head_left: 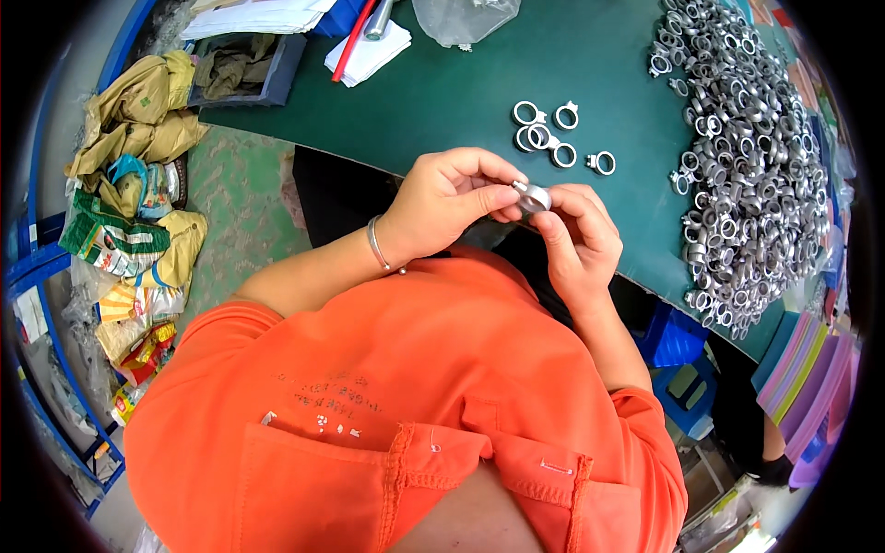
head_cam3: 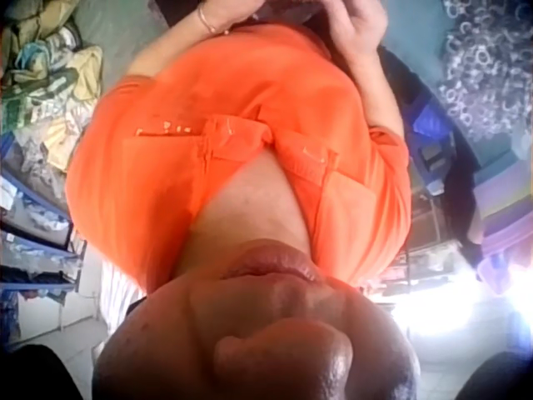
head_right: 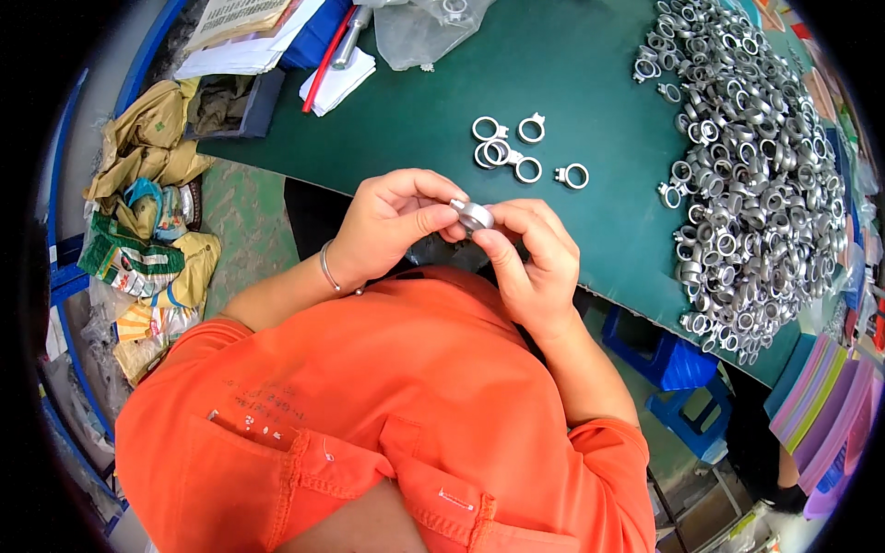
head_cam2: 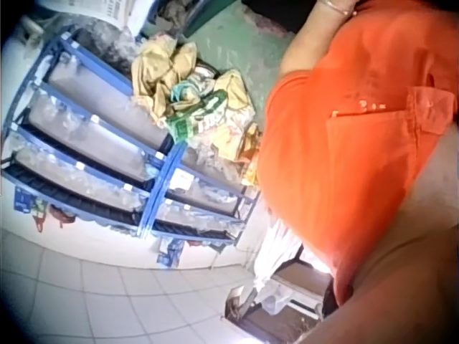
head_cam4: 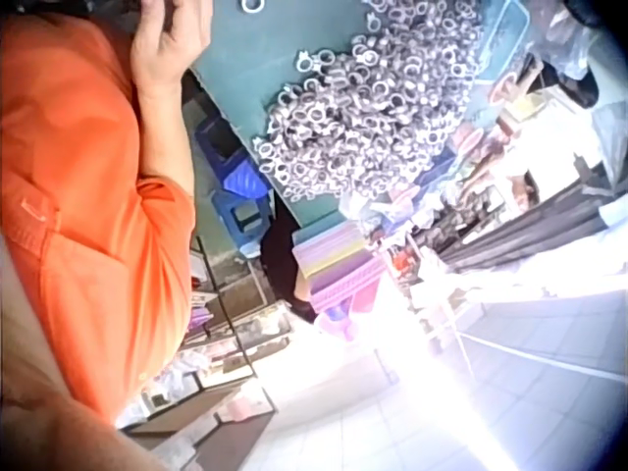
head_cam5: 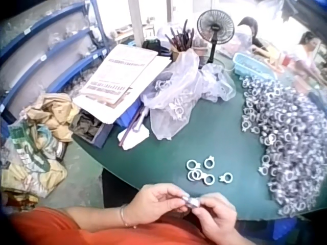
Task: The person takes small silver metal rings and inserts smaller metal parts into them by hand, repeating this action with several components and placing the finished items on a green workbench.
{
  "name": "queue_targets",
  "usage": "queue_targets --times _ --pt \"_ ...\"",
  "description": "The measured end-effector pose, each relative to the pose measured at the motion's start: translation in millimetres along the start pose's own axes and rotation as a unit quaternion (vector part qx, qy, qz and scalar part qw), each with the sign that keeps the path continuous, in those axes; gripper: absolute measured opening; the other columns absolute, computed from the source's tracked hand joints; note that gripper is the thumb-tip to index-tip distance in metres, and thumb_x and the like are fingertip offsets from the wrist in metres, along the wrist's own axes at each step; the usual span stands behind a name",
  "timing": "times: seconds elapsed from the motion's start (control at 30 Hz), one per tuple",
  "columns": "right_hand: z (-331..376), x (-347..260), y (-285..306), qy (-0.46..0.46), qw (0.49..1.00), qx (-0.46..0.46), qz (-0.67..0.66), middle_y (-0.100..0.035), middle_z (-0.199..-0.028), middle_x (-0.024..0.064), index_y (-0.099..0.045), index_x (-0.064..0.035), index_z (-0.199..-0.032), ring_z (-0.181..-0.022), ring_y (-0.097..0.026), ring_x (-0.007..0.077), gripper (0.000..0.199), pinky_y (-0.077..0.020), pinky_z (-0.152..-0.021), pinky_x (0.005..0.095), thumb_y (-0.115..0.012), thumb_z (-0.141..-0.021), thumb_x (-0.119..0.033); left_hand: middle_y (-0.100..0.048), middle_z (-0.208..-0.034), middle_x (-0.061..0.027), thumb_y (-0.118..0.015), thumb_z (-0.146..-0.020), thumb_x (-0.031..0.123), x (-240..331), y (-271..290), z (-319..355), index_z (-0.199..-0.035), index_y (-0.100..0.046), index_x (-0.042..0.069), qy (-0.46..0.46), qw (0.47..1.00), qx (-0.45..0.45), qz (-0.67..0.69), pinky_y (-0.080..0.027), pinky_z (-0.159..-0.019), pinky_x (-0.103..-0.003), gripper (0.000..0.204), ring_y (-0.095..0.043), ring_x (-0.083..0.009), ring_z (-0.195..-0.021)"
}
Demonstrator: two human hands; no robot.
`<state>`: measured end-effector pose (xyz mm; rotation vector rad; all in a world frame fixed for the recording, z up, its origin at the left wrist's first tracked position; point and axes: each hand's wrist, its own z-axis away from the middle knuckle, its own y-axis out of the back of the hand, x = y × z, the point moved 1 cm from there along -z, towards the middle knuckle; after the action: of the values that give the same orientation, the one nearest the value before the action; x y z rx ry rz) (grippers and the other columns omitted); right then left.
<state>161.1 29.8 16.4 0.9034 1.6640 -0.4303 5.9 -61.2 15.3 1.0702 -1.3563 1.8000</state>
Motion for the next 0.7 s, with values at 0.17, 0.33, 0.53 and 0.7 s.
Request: queue_targets --times 0.17,0.33,0.53,0.7 --pt "-1.2 0.8 3.8 0.040 0.999 -0.020 0.029 -0.064 -0.089 0.0112 -0.064 0.0022 -0.093 -0.072 -0.061 0.0154 0.016 -0.0490 -0.061 0.0254 -0.070 -0.078 0.003 -0.064 -0.095 -0.0106 -0.058 -0.088 -0.003 7.2 -0.6 2.9 -0.102 -0.063 -0.004 -0.038 0.997 -0.003 -0.070 -0.053 -0.071 -0.025 0.014 -0.063 -0.0138 -0.078" --pt "5.5 -0.9 -2.2 0.015 0.998 0.030 -0.046 -0.064 -0.090 0.0115 -0.063 0.0049 -0.097 -0.075 -0.063 0.0152 0.022 -0.0513 -0.064 0.0257 -0.072 -0.076 0.004 -0.065 -0.095 -0.0119 -0.060 -0.087 -0.003 6.4 -3.9 2.9 -0.103 -0.061 -0.006 -0.033 0.999 0.015 -0.009 -0.054 -0.073 -0.025 0.016 -0.064 -0.0148 -0.081" --pt "5.7 -0.8 -2.4 -0.073 0.991 0.030 -0.110 -0.065 -0.088 0.0106 -0.063 0.0057 -0.100 -0.076 -0.063 0.0138 0.024 -0.0514 -0.066 0.0237 -0.071 -0.077 0.004 -0.067 -0.093 -0.0146 -0.062 -0.087 -0.001 13.6 -2.5 4.2 -0.100 -0.061 -0.007 0.013 0.999 0.020 -0.032 -0.055 -0.069 -0.025 0.014 -0.066 -0.0159 -0.077" --pt "5.6 0.3 1.4 -0.055 0.998 0.012 -0.032 -0.065 -0.078 0.0075 -0.065 0.0023 -0.095 -0.068 -0.061 0.0115 0.021 -0.0488 -0.060 0.0226 -0.073 -0.076 0.000 -0.067 -0.092 -0.0156 -0.062 -0.087 -0.001 14.0 -2.4 5.7 -0.098 -0.061 -0.007 0.018 0.999 0.016 -0.026 -0.055 -0.067 -0.025 0.013 -0.066 -0.0163 -0.074"
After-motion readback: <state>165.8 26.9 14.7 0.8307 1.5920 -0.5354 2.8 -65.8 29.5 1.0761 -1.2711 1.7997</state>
